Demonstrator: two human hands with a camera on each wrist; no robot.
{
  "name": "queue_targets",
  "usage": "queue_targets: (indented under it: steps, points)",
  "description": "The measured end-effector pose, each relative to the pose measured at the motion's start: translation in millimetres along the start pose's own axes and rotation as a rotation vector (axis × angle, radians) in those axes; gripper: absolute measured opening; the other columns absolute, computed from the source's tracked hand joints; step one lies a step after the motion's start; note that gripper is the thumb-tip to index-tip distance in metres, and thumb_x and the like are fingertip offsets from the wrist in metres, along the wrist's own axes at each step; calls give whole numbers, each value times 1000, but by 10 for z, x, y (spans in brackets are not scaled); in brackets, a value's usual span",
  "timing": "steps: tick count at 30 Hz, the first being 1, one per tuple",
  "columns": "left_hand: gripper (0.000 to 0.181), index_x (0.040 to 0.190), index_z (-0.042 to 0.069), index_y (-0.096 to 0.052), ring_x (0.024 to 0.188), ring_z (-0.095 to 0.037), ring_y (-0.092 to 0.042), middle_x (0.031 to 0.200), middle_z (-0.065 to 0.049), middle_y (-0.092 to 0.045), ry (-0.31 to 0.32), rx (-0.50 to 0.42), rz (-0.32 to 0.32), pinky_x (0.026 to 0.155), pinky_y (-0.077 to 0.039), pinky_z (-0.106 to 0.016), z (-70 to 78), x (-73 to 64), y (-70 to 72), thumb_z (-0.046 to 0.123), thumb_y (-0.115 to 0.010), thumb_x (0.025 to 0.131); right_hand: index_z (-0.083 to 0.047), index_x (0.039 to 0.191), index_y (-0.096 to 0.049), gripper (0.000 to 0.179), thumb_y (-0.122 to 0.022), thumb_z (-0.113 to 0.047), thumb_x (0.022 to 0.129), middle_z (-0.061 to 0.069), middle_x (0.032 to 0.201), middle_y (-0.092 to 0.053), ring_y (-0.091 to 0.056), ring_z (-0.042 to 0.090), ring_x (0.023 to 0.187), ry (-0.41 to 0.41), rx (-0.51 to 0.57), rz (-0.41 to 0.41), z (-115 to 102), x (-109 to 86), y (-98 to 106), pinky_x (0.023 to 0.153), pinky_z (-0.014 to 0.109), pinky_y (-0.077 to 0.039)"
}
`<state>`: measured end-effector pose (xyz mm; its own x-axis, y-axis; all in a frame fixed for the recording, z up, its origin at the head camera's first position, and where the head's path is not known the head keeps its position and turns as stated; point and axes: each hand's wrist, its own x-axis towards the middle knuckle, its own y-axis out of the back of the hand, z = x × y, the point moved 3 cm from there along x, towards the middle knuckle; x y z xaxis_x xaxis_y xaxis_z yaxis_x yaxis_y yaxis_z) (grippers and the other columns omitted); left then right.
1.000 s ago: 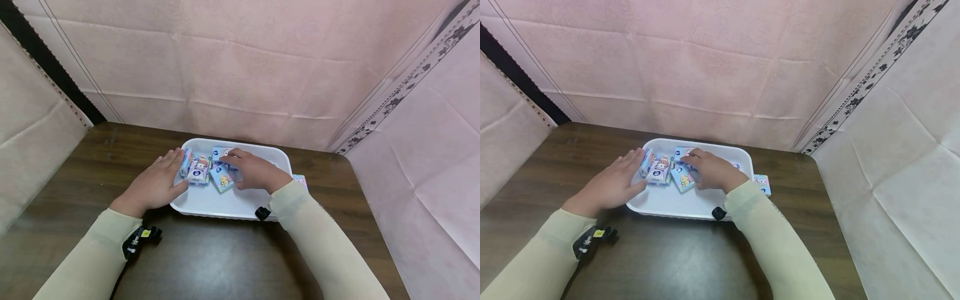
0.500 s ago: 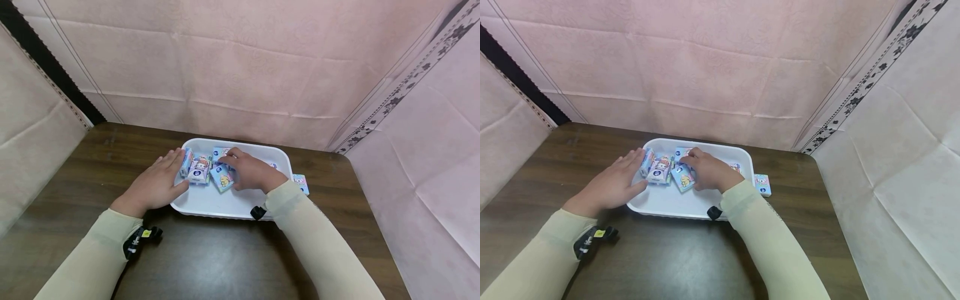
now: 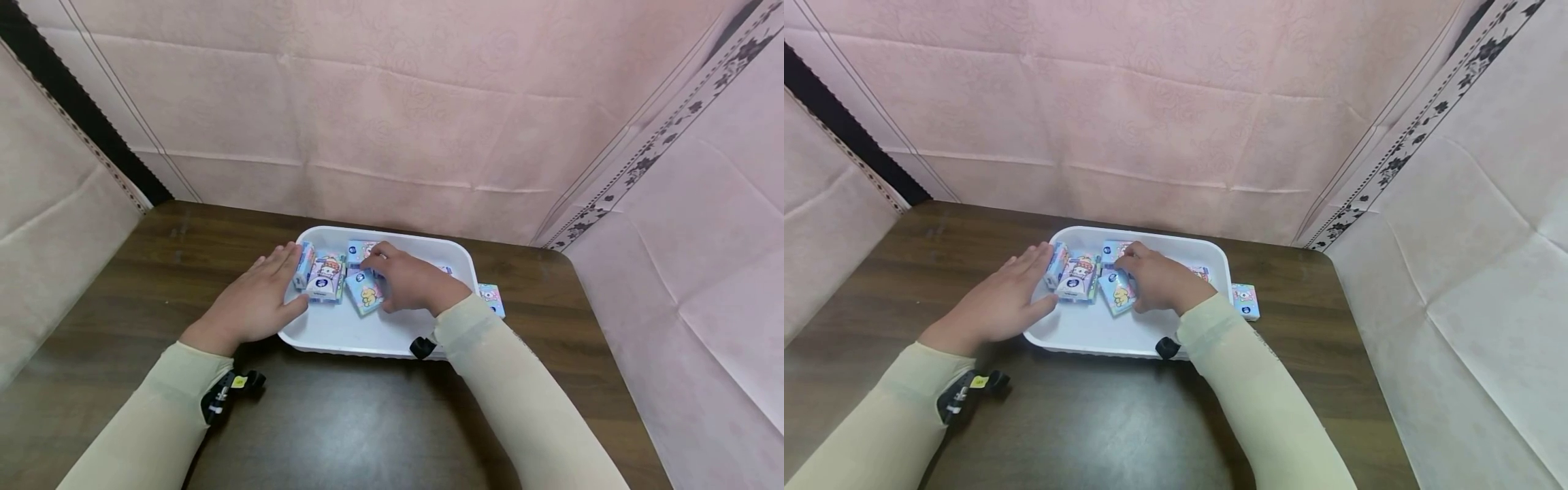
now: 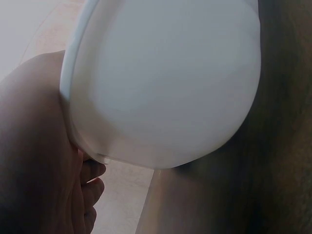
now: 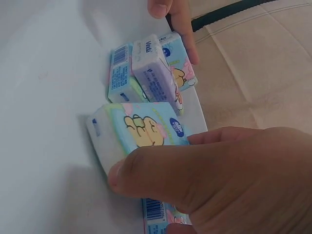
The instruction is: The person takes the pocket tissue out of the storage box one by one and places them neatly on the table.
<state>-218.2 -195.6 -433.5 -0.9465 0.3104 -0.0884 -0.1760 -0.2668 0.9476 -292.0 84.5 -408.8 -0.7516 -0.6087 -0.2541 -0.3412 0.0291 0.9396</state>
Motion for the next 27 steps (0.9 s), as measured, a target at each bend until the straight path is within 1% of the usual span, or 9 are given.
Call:
queue_targets:
  steps: [4,9,14,17,19,23,27]
  points:
    - [99,181,9,0,178,-42,-2,191,-13,1,-2,-3,1,142,-11,-67,8,-3,11,58,-53,112,-27,165,-54,87,-94,-24,89,-2,173,-42,-55,17,141,11,11,8,26,-14,33,126,40,-52]
    - [100,181,9,-1,178,-42,-3,191,-13,0,1,-1,-2,142,-11,-67,3,-2,9,58,-54,112,-21,168,-51,89,-93,-22,90,-1,172,-48,-56,17,145,29,58,27,76,-67,107,132,40,-46]
    - [101,181,10,0,178,-42,-3,191,-12,0,3,4,-3,142,-11,-67,-5,-1,-8,60,-53,112,-20,168,-51,89,-92,-20,89,2,171,-51,-60,21,143,8,102,48,141,-167,198,130,44,-48]
    - [101,182,10,-1,178,-42,-3,191,-13,-1,6,5,-2,141,-11,-68,-4,-3,-15,60,-54,111,-22,168,-50,89,-92,-19,89,2,170,-53,-61,23,139,-20,121,56,197,-248,241,127,45,-51]
    - [101,182,10,-1,178,-42,-4,191,-13,-1,7,5,-2,141,-11,-68,-4,-7,-18,60,-54,111,-24,169,-49,90,-92,-20,90,1,170,-53,-63,24,134,-34,131,60,244,-313,265,122,45,-55]
    - [102,181,10,-1,177,-43,-4,191,-14,-2,7,4,2,141,-12,-68,-5,-16,-21,59,-55,111,-27,169,-48,91,-90,-20,89,2,164,-58,-67,28,125,-65,172,86,377,-468,316,108,45,-60]
    - [101,181,9,-1,177,-43,-5,191,-14,-2,0,4,9,141,-12,-68,-2,-9,-13,58,-55,112,-27,168,-49,90,-88,-20,87,2,158,-61,-66,28,132,-83,203,144,566,-646,382,106,44,-59]
